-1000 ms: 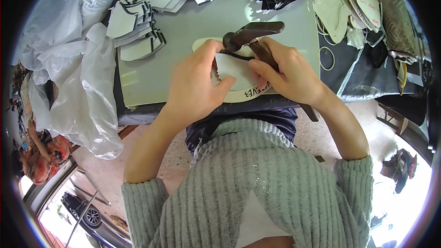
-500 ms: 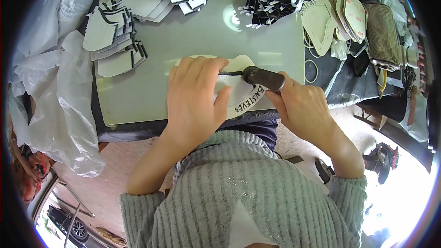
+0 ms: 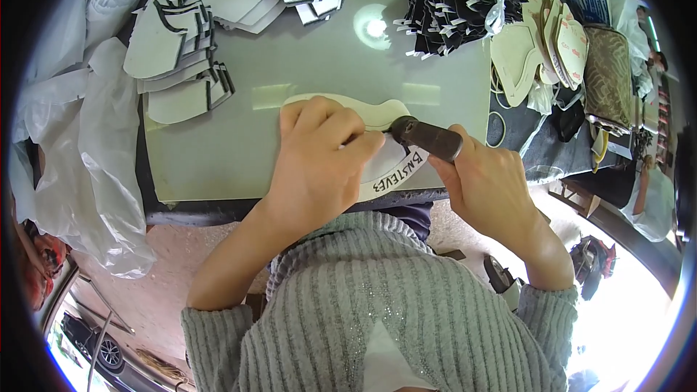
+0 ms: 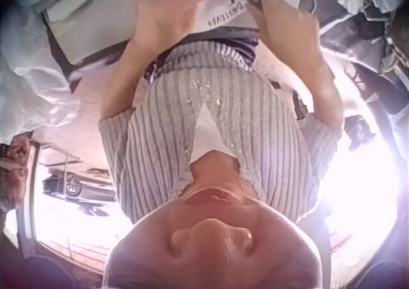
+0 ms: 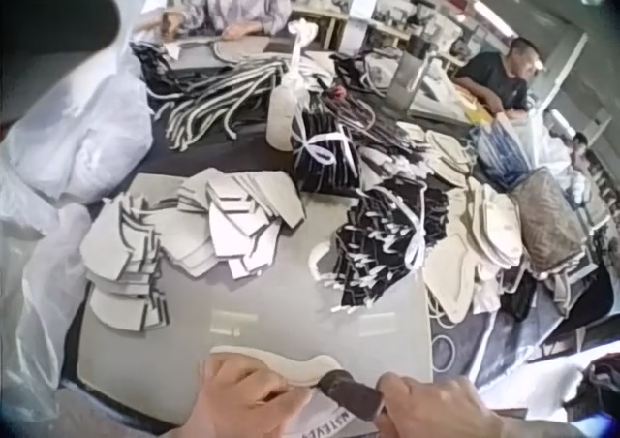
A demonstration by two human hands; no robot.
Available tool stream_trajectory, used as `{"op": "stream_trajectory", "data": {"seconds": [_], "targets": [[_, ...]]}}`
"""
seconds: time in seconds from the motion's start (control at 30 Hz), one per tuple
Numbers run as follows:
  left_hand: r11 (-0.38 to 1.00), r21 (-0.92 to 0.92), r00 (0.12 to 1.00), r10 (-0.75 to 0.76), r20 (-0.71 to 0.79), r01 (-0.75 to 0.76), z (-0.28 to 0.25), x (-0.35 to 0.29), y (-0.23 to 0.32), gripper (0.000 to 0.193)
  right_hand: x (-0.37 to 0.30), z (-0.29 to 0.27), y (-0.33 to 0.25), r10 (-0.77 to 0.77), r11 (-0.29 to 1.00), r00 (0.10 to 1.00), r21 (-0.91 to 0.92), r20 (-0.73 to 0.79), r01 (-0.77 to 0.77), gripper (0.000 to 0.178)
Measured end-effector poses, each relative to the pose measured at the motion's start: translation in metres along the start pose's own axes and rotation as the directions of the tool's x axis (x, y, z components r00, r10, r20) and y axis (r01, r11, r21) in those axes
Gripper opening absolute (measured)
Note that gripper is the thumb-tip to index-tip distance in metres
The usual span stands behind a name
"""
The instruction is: The worker is assembling and hammering shoe upper components at a factory workbench to secure the pieces together.
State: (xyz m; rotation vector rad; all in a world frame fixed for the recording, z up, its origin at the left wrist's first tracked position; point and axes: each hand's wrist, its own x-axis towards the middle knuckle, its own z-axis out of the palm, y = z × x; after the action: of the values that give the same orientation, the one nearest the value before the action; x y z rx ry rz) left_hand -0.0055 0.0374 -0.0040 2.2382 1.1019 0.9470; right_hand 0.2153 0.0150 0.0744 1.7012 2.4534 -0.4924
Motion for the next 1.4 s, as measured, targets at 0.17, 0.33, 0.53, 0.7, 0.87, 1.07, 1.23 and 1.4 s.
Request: {"op": "stream_trajectory", "data": {"seconds": [0.17,0.33,0.53,0.7,0.87,1.07,1.23,1.4], "targets": [[0.997,-0.025,0.997,0.079,-0.005,-0.079,0.003,0.002,0.0,0.027,0.0,0.001,0.003,0.003,1.0,1.0,0.002,0.0,-0.003,0.032],[0.995,-0.024,0.995,0.096,0.021,-0.095,0.001,0.004,0.0,0.028,0.0,0.002,0.003,-0.001,1.0,1.0,-0.006,-0.022,0.0,0.033],[0.987,0.043,0.987,0.155,0.034,-0.157,0.003,0.003,0.001,0.029,-0.001,-0.001,0.003,-0.008,1.0,1.0,-0.004,-0.015,0.008,0.032],[0.989,0.038,0.989,0.142,0.051,-0.144,0.001,0.004,0.003,0.027,-0.002,-0.005,0.002,-0.033,0.999,0.998,0.036,-0.053,0.035,0.032],[0.987,0.066,0.989,0.143,0.041,-0.145,0.001,0.002,0.001,0.024,0.001,-0.004,0.002,-0.037,0.999,0.995,-0.02,-0.089,0.035,0.033],[0.992,0.014,0.992,0.123,0.023,-0.124,0.001,0.002,-0.002,0.022,-0.002,0.005,0.001,-0.055,0.993,0.997,-0.109,-0.06,0.048,0.034],[0.98,0.065,0.977,0.182,0.106,-0.19,-0.008,0.005,-0.001,0.023,0.0,0.003,0.004,-0.07,0.989,0.996,-0.136,-0.05,0.063,0.033],[0.958,0.138,0.964,0.236,0.125,-0.253,-0.007,0.006,0.001,0.027,0.001,-0.004,0.007,-0.086,0.996,0.994,-0.046,-0.074,0.083,0.032]]}}
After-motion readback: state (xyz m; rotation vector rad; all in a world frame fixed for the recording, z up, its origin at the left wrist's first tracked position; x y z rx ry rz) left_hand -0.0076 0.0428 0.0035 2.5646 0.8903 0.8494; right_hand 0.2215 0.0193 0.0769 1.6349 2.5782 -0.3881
